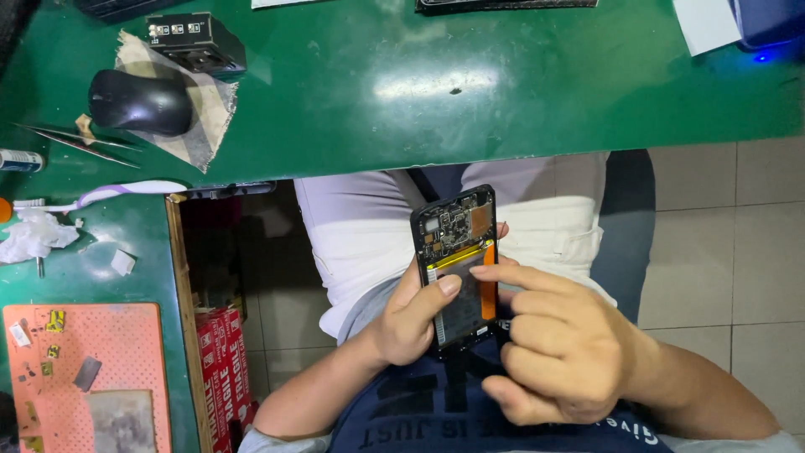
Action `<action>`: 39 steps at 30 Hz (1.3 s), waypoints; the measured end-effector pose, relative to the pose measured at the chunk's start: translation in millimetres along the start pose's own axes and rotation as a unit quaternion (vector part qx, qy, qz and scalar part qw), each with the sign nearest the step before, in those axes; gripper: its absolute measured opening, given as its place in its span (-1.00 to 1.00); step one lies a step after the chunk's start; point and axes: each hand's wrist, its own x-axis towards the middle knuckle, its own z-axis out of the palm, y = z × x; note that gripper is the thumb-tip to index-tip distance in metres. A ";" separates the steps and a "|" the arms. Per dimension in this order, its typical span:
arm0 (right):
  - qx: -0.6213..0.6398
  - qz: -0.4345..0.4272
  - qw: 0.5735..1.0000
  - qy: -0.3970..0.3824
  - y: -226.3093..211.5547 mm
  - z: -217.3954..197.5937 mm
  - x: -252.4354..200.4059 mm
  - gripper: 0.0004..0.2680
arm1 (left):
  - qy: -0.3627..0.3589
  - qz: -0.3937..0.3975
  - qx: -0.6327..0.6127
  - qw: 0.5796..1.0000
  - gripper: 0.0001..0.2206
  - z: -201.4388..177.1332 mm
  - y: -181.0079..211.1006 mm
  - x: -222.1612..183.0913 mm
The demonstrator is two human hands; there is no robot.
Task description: Disassembling a smartphone and applying flux to the motherboard components on a repair bench.
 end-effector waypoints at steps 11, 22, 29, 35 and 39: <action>-0.101 -0.014 0.995 -0.001 2.1 5.7 5.3 -0.72 | -0.007 0.073 0.120 0.990 -0.59 5.3 1.2 -0.5; -0.104 0.013 0.994 -0.014 6.6 4.8 7.4 -0.72 | 0.000 0.069 0.215 0.974 -0.63 2.0 -2.4 -2.3; -0.022 0.029 0.999 0.010 5.3 -4.9 13.3 -0.77 | 0.101 -0.026 0.034 0.994 -0.70 -7.7 -17.8 -4.3; -0.010 0.084 0.994 0.074 7.6 -4.6 -1.1 -0.77 | 0.092 -0.134 -0.262 0.951 -0.44 -4.4 -6.2 2.5; 0.000 0.108 0.989 0.098 9.1 1.1 -8.9 -0.78 | 0.129 -0.170 -0.224 0.951 -0.50 2.6 2.4 6.2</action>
